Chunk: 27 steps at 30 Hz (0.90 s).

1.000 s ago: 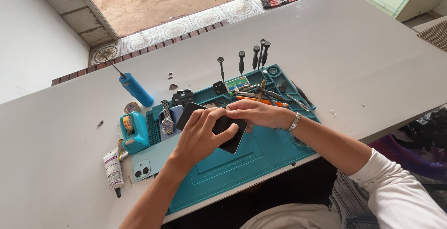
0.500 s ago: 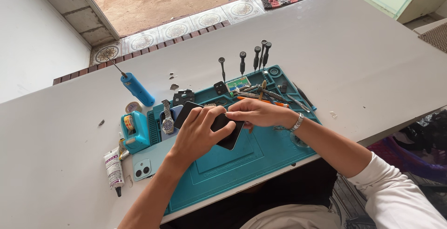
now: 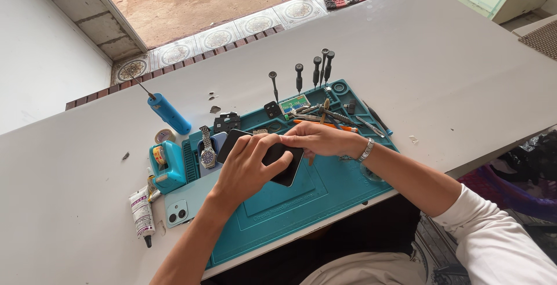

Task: The person pries open a smartphone on a teal repair mat, removes the back cover and works on the internal battery and components by hand with a small pry tool. They then lift the phone, wipe and press its interior and edges with a blue sponge-like pad, and continue manipulating the opened phone.

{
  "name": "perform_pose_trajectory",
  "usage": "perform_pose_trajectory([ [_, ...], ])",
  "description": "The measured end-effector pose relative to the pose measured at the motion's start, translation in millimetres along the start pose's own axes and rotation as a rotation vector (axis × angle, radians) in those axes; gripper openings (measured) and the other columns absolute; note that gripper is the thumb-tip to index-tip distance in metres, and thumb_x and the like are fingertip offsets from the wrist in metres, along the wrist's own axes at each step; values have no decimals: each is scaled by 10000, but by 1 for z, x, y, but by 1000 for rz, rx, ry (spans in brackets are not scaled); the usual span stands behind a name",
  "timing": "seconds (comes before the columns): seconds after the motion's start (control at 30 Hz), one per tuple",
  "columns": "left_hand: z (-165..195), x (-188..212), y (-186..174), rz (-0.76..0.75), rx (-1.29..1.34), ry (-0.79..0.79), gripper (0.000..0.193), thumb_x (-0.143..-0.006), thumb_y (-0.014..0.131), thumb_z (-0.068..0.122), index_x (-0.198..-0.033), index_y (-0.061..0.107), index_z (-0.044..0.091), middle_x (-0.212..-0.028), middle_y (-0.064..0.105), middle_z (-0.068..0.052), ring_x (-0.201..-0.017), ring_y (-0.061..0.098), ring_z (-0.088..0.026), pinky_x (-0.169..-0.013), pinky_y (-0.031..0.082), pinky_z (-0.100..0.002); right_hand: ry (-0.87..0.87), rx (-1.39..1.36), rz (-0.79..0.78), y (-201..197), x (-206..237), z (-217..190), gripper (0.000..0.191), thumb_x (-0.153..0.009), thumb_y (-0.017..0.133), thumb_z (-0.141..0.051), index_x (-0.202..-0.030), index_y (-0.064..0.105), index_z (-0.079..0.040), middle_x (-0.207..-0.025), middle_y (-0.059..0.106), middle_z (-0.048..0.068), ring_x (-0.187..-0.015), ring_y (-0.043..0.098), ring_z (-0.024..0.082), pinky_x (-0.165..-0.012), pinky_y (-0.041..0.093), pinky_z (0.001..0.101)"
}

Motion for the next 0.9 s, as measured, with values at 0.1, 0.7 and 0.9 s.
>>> perform_pose_trajectory([
  [0.1,-1,-1,1,2,-8,0,371,-819,778,176,-1144,617,250,-1243,584,-34,-1149,615,-202,-903,460,-361,-7,-54,2,1,0,-1,426,-1066,486,-432,-865,666,-102,-589,429,-85,-497,405,22,-459,387,191],
  [0.7,2,1,-1,10,8,35,365,-828,768,175,-1145,612,267,-1230,599,-46,-1147,619,-204,-922,464,-359,-146,113,277,-28,4,-20,465,-1096,424,-388,-695,444,-152,-552,323,-86,-476,320,42,-452,310,214],
  [0.9,3,1,-1,11,23,26,359,-840,760,157,-1150,612,261,-1239,599,-51,-1151,621,-206,-917,460,-355,-136,69,296,-26,5,-27,446,-1093,446,-374,-712,484,-145,-553,323,-90,-479,322,34,-456,315,213],
])
Point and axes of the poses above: each hand's wrist, its own x-axis away from the middle knuckle, its own y-axis out of the palm, z = x × y, the point moved 4 cm from there along -x, towards the middle knuckle
